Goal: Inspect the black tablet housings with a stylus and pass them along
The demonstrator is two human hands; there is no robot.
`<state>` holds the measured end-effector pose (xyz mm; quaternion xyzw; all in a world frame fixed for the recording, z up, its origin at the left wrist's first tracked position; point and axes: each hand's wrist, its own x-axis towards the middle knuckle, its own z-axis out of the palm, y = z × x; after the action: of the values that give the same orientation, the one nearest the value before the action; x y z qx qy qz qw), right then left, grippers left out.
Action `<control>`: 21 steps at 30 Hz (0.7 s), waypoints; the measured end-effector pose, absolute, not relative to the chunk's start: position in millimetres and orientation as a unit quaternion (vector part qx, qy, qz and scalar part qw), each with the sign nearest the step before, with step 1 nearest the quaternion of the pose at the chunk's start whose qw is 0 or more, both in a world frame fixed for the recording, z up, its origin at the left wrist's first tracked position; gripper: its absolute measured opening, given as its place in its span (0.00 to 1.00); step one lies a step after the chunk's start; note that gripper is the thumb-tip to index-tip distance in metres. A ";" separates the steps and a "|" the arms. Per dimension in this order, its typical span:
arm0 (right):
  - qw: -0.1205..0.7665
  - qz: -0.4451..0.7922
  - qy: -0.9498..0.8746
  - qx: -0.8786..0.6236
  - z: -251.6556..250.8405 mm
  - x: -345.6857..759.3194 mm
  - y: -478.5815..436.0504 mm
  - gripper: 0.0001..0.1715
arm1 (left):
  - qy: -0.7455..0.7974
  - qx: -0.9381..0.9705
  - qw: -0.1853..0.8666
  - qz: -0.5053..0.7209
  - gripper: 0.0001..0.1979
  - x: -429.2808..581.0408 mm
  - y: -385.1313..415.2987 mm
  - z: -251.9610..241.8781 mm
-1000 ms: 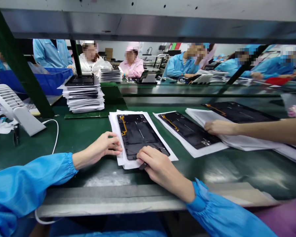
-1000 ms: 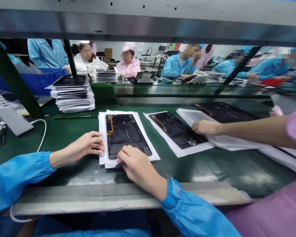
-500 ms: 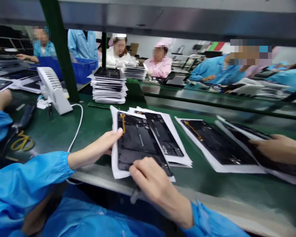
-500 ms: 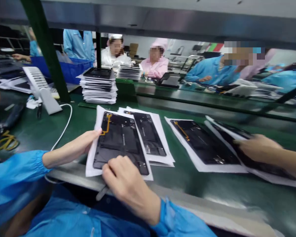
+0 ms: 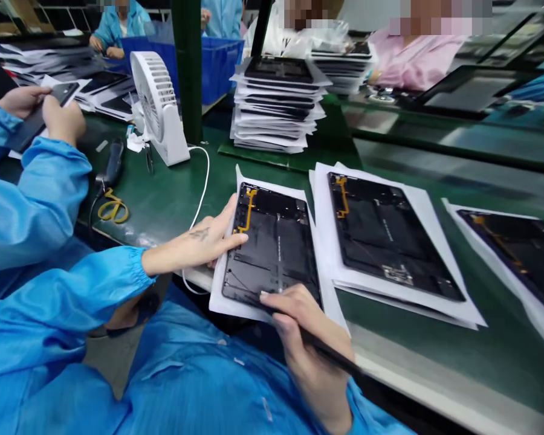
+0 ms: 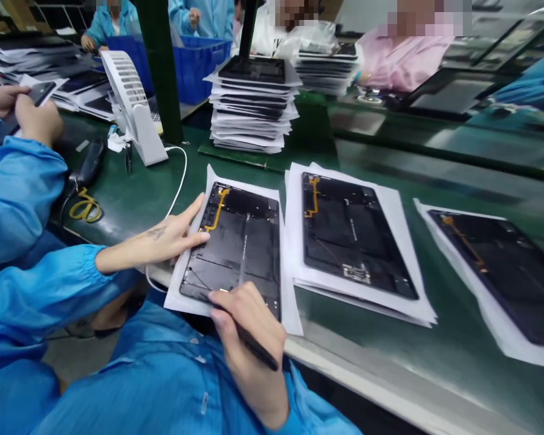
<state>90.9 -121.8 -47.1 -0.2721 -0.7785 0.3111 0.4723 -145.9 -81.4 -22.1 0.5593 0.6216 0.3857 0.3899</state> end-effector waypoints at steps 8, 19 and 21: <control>0.384 0.174 -0.883 -0.207 -58.5 80.2 -122.3 0.17 | 0.517 0.818 0.111 0.224 0.11 -151.5 -133.5 -30.1; 0.378 0.064 -0.896 -0.225 -72.3 73.8 -123.8 0.18 | 0.445 0.874 0.154 0.117 0.05 -151.7 -122.9 -23.4; 0.408 0.078 -0.882 -0.224 -71.0 76.1 -124.0 0.15 | 0.447 0.875 0.132 0.131 0.04 -149.9 -125.8 -23.1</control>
<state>76.1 -124.0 -71.0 -0.2239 -0.8815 0.0778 0.4084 -149.9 -125.8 -23.1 0.8747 0.4474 0.1311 0.1323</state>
